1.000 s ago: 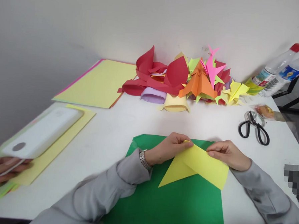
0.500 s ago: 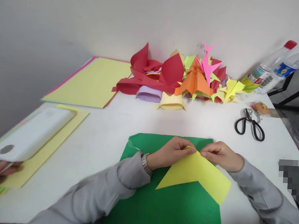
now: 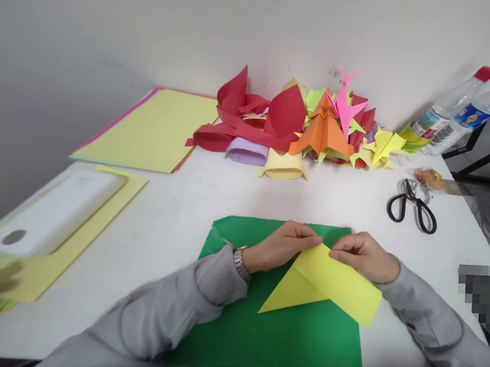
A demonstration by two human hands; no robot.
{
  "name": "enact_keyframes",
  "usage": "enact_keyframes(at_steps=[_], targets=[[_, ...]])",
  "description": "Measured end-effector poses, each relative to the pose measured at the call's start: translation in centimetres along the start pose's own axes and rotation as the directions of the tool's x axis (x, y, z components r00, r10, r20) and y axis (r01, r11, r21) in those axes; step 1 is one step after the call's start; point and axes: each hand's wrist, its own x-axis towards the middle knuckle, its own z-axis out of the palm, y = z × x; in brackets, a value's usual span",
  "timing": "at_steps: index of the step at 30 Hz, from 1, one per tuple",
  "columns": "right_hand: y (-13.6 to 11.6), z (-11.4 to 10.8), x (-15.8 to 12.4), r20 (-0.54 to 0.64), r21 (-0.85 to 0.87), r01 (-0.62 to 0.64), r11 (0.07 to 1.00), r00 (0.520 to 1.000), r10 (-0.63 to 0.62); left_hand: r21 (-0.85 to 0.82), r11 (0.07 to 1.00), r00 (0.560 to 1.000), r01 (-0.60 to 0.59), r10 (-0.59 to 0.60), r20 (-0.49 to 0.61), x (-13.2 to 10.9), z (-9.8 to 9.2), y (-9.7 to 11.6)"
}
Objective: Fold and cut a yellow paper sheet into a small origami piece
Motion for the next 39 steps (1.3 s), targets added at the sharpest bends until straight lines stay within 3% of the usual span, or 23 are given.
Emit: enact_keyframes(at_steps=[6, 13, 17, 20, 22, 24, 27, 32, 36, 39], targets=[[0.0, 0.0, 0.0, -0.005, 0.015, 0.001, 1.000, 1.000, -0.001, -0.090, 0.996, 0.999, 0.008, -0.012, -0.046, 0.2, 0.1, -0.1], [-0.2, 0.3, 0.1, -0.039, 0.024, 0.017, 1.000, 0.999, -0.017, 0.066, 0.997, 0.999, 0.047, -0.046, -0.012, -0.1, 0.5, 0.3], [-0.3, 0.3, 0.0, -0.051, 0.062, 0.006, 0.998, 0.999, -0.003, -0.065, 0.995, 0.997, 0.074, -0.075, -0.017, -0.1, 0.4, 0.5], [-0.3, 0.1, 0.1, -0.155, 0.099, 0.030, 0.995, 0.988, -0.014, -0.286, 0.955, 0.994, 0.078, -0.095, -0.045, 0.0, -0.4, 0.6], [-0.4, 0.0, 0.3, -0.299, 0.158, 0.083, 0.984, 0.954, -0.032, -0.474, 0.875, 0.995, 0.097, -0.100, 0.019, 0.2, -1.2, 0.5], [-0.6, 0.0, 0.5, -0.448, 0.239, 0.158, 0.958, 0.893, -0.035, -0.587, 0.809, 0.999, 0.040, -0.046, 0.004, 0.3, -1.6, 0.3], [-0.9, 0.3, 0.8, -0.573, 0.337, 0.251, 0.908, 0.819, -0.013, -0.531, 0.846, 0.997, 0.040, 0.004, 0.083, 0.2, -1.2, 0.1], [0.5, 1.0, 1.2, -0.657, 0.292, 0.333, 0.896, 0.751, -0.065, -0.518, 0.855, 0.977, -0.020, 0.127, 0.172, -0.3, 1.5, -0.1], [1.3, 1.9, 0.9, -0.698, 0.097, 0.351, 0.931, 0.691, -0.188, -0.564, 0.824, 0.989, -0.056, 0.122, 0.080, -0.4, 2.6, -0.5], [0.8, 2.7, 0.3, -0.653, -0.051, 0.292, 0.955, 0.714, -0.253, -0.522, 0.849, 0.997, -0.075, 0.068, -0.033, -0.3, 3.0, -0.8]])
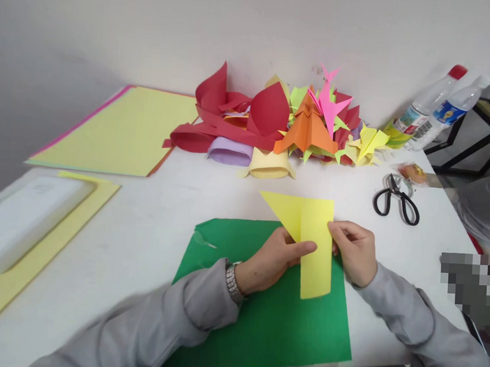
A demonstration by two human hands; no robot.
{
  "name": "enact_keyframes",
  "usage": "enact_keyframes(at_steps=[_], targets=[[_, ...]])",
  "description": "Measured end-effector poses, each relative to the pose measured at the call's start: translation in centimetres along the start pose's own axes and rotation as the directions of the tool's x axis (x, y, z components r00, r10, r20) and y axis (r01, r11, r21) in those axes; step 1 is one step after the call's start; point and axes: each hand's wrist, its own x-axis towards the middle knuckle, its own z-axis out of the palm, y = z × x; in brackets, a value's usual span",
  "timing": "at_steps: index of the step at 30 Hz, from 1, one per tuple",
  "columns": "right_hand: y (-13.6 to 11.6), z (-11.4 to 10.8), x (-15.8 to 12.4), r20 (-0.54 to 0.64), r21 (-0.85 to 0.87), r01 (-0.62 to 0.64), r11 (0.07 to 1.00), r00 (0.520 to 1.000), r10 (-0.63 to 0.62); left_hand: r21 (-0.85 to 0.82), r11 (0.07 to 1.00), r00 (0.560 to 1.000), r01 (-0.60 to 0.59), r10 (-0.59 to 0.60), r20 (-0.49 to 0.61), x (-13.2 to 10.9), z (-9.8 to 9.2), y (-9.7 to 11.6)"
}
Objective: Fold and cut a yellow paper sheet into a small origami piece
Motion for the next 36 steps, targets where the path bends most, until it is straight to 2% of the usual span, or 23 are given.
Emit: enact_keyframes(at_steps=[4, 10, 16, 24, 27, 30, 33, 36], targets=[[-0.6, 0.1, -0.5, 0.074, -0.050, 0.016, 0.999, 0.997, -0.012, 0.076, 0.995, 0.987, -0.059, 0.069, -0.144, 0.1, 0.0, -0.4], [-0.2, -0.4, 0.1, 0.187, 0.067, -0.039, 0.997, 0.982, 0.026, 0.231, 0.971, 0.988, -0.064, 0.095, -0.125, -0.1, -0.1, -0.5], [0.2, -0.5, 0.4, 0.170, 0.161, -0.046, 0.986, 0.985, 0.018, 0.333, 0.941, 0.982, -0.056, 0.112, -0.150, -0.2, 0.0, -0.4], [0.2, -0.7, 0.6, 0.144, 0.315, -0.068, 0.946, 0.989, 0.023, 0.268, 0.962, 0.996, -0.052, 0.068, -0.050, -0.1, -0.4, -0.1], [0.2, -0.8, 0.8, 0.194, 0.349, -0.082, 0.934, 0.981, 0.014, 0.230, 0.971, 0.998, -0.067, 0.062, 0.030, -0.1, -0.4, 0.0], [0.2, -0.8, 0.9, 0.292, 0.268, -0.104, 0.958, 0.956, 0.022, 0.197, 0.978, 0.996, -0.061, 0.048, 0.070, 0.0, -0.5, 0.0], [0.1, -0.9, 0.9, 0.332, 0.130, -0.092, 0.987, 0.942, 0.044, 0.206, 0.978, 0.999, 0.015, -0.007, -0.036, 0.1, -0.7, 0.1], [0.2, -0.9, 0.9, 0.237, 0.090, -0.040, 0.995, 0.971, 0.017, 0.147, 0.985, 0.986, 0.095, -0.072, -0.151, 0.2, -1.0, 0.4]])
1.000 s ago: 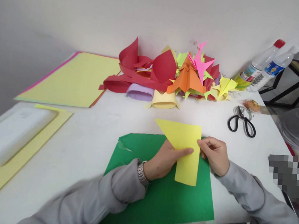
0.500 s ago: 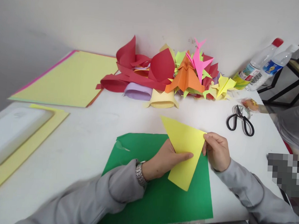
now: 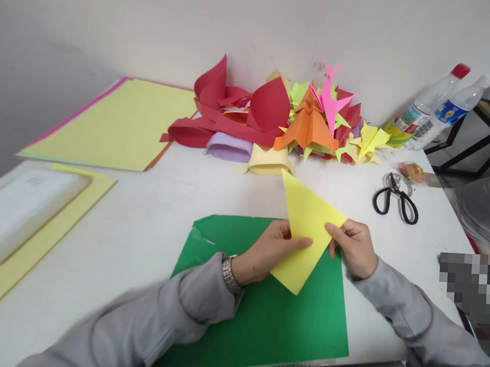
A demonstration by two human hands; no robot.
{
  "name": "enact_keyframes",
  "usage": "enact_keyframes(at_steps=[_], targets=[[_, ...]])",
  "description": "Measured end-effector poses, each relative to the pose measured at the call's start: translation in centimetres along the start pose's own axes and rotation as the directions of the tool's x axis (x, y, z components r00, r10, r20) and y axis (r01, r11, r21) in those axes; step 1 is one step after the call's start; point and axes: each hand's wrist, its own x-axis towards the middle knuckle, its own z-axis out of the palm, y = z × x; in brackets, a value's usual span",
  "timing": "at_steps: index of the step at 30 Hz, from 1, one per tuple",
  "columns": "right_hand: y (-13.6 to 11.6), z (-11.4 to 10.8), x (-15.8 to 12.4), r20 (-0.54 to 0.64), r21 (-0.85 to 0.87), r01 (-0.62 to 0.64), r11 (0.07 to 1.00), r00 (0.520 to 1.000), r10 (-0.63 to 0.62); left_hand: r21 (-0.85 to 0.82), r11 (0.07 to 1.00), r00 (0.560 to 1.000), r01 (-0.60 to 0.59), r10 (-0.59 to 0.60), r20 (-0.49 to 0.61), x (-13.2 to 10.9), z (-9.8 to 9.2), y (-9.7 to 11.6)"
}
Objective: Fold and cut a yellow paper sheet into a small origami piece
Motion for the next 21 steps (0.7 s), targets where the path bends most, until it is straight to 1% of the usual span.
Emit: enact_keyframes(at_steps=[1, 3, 5, 7, 9, 10, 11, 13, 14, 16, 18, 21], targets=[[0.1, 0.0, 0.0, -0.052, 0.002, 0.016, 1.000, 0.999, -0.016, -0.052, 0.999, 1.000, 0.011, -0.011, 0.008, 0.0, -0.1, 0.2], [0.4, 0.0, 0.0, -0.160, 0.020, 0.054, 0.998, 0.986, -0.050, -0.208, 0.978, 0.998, 0.002, 0.010, 0.059, -0.1, -0.2, 0.6], [0.6, 0.0, 0.2, -0.268, 0.028, 0.090, 0.996, 0.960, -0.080, -0.358, 0.934, 0.993, -0.018, 0.059, 0.105, -0.3, 0.0, 0.8], [0.8, 0.1, 0.3, -0.357, 0.018, 0.110, 0.994, 0.929, -0.096, -0.436, 0.898, 0.984, -0.059, 0.126, 0.127, -0.6, 0.4, 0.6], [0.9, 0.3, 0.3, -0.421, 0.004, 0.110, 0.994, 0.902, -0.098, -0.394, 0.911, 0.973, -0.123, 0.188, 0.130, -0.9, 1.0, 0.1], [0.9, 0.4, 0.2, -0.444, -0.001, 0.108, 0.994, 0.891, -0.097, -0.348, 0.924, 0.973, -0.156, 0.204, 0.108, -1.0, 1.4, -0.3], [0.9, 0.5, 0.2, -0.463, -0.006, 0.108, 0.994, 0.881, -0.099, -0.290, 0.943, 0.977, -0.164, 0.195, 0.081, -1.1, 1.7, -0.6], [0.9, 0.7, -0.1, -0.484, -0.013, 0.108, 0.994, 0.869, -0.101, -0.195, 0.963, 0.982, -0.186, 0.184, -0.032, -1.1, 2.3, -1.3], [0.9, 0.9, -0.3, -0.485, -0.013, 0.108, 0.994, 0.869, -0.101, -0.166, 0.965, 0.978, -0.202, 0.190, -0.087, -1.0, 2.5, -1.5], [0.8, 1.1, -0.5, -0.462, -0.005, 0.109, 0.994, 0.881, -0.099, -0.144, 0.961, 0.962, -0.237, 0.212, -0.172, -0.8, 2.7, -1.7], [0.8, 1.3, -0.7, -0.419, 0.019, 0.109, 0.994, 0.904, -0.091, -0.156, 0.954, 0.950, -0.257, 0.221, -0.219, -0.6, 2.5, -1.6], [0.7, 1.2, -0.5, -0.360, 0.075, 0.098, 0.992, 0.931, -0.065, -0.197, 0.949, 0.949, -0.244, 0.193, -0.249, -0.2, 2.0, -1.1]])
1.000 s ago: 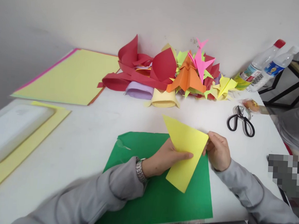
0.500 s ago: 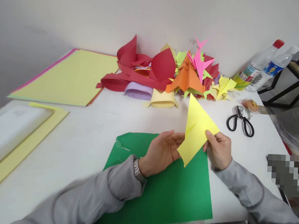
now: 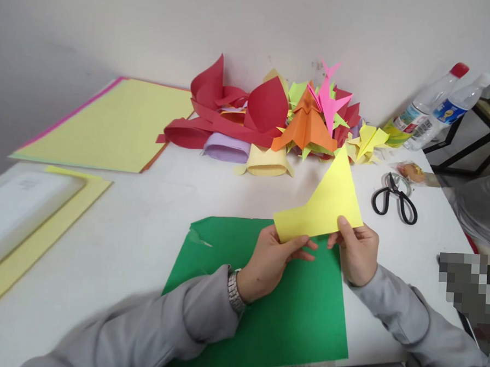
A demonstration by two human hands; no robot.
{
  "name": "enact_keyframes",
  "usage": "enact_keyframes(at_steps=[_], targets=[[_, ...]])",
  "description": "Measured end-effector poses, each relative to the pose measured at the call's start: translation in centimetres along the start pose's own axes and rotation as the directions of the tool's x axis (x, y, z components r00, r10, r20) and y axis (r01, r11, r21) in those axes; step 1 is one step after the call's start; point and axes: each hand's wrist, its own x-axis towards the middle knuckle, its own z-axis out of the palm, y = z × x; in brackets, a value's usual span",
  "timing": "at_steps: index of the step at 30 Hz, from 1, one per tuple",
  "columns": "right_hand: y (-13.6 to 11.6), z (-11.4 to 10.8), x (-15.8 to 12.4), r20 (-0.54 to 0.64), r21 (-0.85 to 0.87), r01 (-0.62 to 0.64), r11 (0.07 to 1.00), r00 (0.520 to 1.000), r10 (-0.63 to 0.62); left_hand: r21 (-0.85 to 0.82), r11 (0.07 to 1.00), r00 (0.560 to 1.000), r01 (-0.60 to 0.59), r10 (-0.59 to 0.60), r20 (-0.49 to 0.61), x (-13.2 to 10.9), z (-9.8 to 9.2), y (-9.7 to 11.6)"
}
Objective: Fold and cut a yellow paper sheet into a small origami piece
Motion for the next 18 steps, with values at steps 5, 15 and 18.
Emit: enact_keyframes(at_steps=[5, 15, 18], targets=[[-0.3, 0.0, 0.3, 0.058, 0.103, -0.068, 0.992, 0.996, 0.062, -0.099, 0.995, 0.998, 0.017, -0.023, -0.059, 0.5, -0.3, 0.4], [0.0, 0.5, -0.8, 0.234, 0.147, -0.169, 0.974, 0.963, 0.132, -0.103, 0.995, 0.999, 0.010, -0.014, -0.031, 0.1, 0.6, 0.1], [0.0, 0.1, -0.6, 0.281, 0.107, -0.161, 0.981, 0.951, 0.126, -0.042, 0.999, 1.000, -0.012, 0.011, -0.023, 0.3, 0.4, 0.3]])
